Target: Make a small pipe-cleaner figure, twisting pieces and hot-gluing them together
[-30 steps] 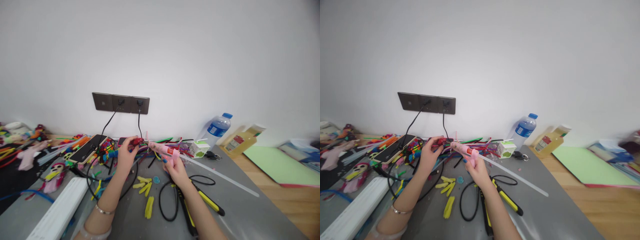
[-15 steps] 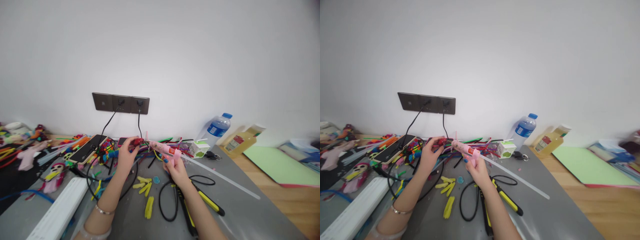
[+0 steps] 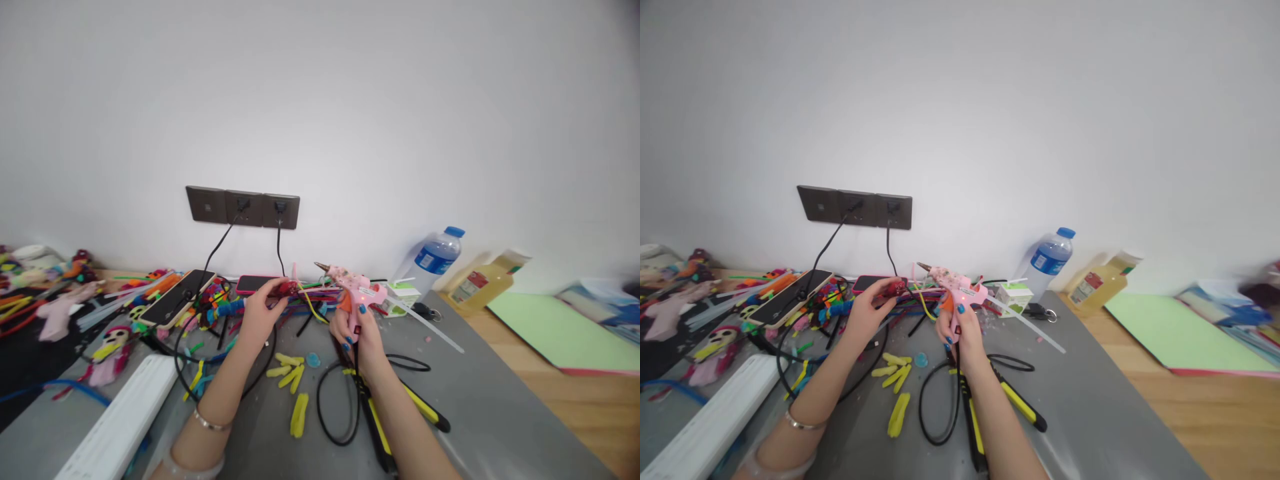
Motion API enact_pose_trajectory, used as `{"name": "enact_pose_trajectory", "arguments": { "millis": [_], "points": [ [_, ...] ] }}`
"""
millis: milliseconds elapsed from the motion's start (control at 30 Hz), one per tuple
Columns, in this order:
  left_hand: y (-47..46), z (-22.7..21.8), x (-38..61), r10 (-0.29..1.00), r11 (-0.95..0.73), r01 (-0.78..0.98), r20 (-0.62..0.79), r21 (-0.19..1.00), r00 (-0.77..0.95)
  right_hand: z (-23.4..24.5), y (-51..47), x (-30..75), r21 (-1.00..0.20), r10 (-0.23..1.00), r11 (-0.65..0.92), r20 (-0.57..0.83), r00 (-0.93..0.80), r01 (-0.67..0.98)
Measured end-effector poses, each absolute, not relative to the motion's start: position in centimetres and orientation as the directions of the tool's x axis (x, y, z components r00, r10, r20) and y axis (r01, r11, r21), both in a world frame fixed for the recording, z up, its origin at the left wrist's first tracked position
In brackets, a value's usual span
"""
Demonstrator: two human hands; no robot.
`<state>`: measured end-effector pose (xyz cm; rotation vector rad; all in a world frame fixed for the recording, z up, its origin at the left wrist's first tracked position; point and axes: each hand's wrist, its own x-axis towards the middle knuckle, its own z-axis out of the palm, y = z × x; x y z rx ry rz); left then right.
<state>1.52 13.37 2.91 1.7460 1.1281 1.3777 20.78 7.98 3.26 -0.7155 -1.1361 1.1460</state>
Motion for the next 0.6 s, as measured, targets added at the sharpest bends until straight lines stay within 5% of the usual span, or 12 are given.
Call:
{"name": "enact_pose_trajectory", "arguments": {
  "millis": [600],
  "points": [
    [13.4, 3.4, 0.7, 0.807, -0.551, 0.404, 0.590, 0.730, 0.035, 3.1, 7.7, 21.2, -0.946, 0.948, 0.308, 0.295, -0.123, 0.105]
  ]
}}
